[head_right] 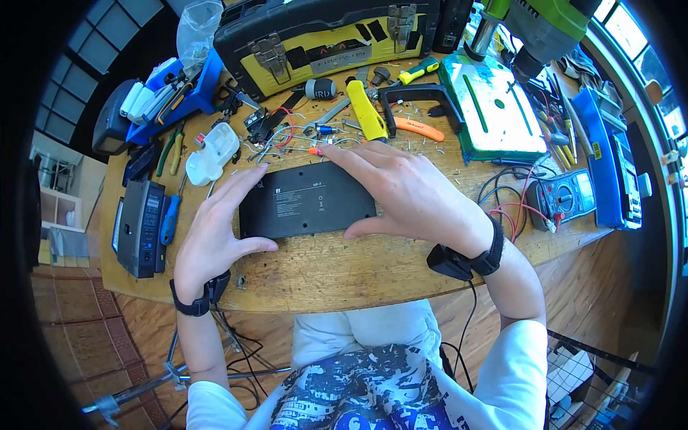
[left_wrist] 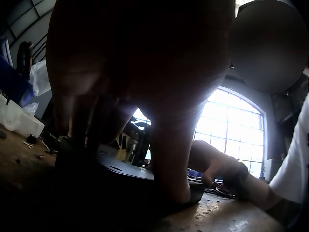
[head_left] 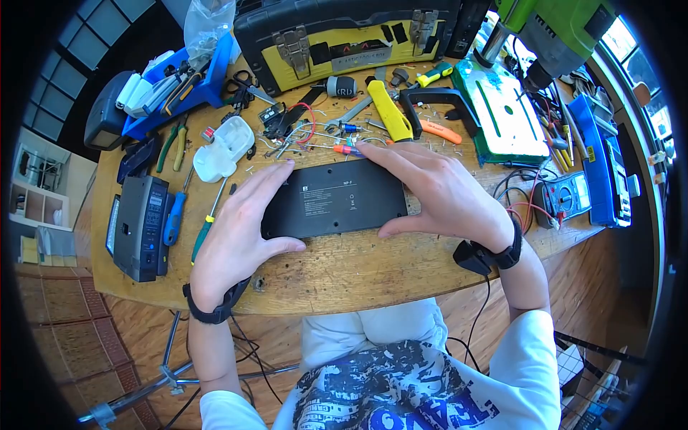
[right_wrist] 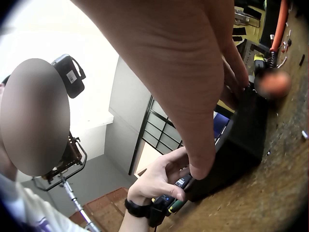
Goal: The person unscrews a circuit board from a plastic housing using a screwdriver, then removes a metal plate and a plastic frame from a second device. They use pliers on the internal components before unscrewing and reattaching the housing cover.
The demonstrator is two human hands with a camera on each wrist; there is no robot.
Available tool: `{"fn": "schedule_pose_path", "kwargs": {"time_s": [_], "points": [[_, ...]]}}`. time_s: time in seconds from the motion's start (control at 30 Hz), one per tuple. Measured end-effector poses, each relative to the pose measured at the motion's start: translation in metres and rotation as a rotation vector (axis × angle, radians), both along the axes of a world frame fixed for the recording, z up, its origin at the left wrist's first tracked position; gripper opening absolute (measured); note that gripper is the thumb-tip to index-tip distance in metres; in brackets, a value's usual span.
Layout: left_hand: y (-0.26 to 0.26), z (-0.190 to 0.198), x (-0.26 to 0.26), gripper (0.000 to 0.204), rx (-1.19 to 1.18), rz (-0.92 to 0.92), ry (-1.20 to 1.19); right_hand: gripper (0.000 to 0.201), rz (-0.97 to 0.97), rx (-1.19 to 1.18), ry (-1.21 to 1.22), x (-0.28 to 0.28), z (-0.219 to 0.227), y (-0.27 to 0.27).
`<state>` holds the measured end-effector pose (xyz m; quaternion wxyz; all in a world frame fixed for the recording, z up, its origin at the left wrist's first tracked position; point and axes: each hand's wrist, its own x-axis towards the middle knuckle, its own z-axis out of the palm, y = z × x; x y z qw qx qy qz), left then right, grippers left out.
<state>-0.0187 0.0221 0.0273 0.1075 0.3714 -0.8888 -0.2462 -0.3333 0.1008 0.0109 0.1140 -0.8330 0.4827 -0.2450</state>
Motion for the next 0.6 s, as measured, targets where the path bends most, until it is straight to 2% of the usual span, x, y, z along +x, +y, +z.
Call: {"fn": "schedule_pose_path", "kwargs": {"time_s": [0.1, 0.17, 0.2, 0.27, 0.3, 0.37, 0.43, 0.5, 0.57, 0.6], "points": [[0.002, 0.003, -0.001, 0.113, -0.019, -0.015, 0.019, 0.105, 0.003, 0.02, 0.007, -0.003, 0.001, -0.001], [0.007, 0.01, -0.003, 0.098, -0.034, -0.023, 0.001, 0.086, 0.028, -0.07, -0.042, -0.004, -0.001, -0.003], [0.007, 0.009, -0.001, 0.098, -0.032, -0.025, 0.001, 0.086, 0.026, -0.068, -0.042, -0.006, -0.001, -0.004], [0.008, 0.006, 0.004, 0.081, -0.087, -0.07, -0.003, 0.062, 0.13, -0.091, 0.012, -0.011, -0.002, -0.004], [0.009, 0.005, 0.005, 0.081, -0.084, -0.073, -0.001, 0.062, 0.128, -0.089, 0.014, -0.011, -0.005, -0.004], [0.008, 0.004, 0.003, 0.074, -0.095, -0.072, -0.028, 0.045, 0.112, -0.016, -0.038, -0.012, -0.007, -0.004], [0.009, 0.005, 0.001, 0.074, -0.104, -0.071, -0.022, 0.042, 0.081, -0.02, -0.04, -0.015, 0.0, -0.002], [0.011, 0.006, 0.0, 0.074, -0.112, -0.072, -0.016, 0.038, 0.047, -0.023, -0.04, -0.028, 0.009, 0.0], [0.013, 0.007, -0.001, 0.073, -0.086, -0.045, -0.007, 0.03, -0.132, -0.168, -0.137, -0.051, 0.024, -0.005], [0.015, 0.01, -0.002, 0.072, -0.086, -0.049, -0.003, 0.024, -0.295, -0.14, -0.181, -0.056, 0.035, -0.001]]}}
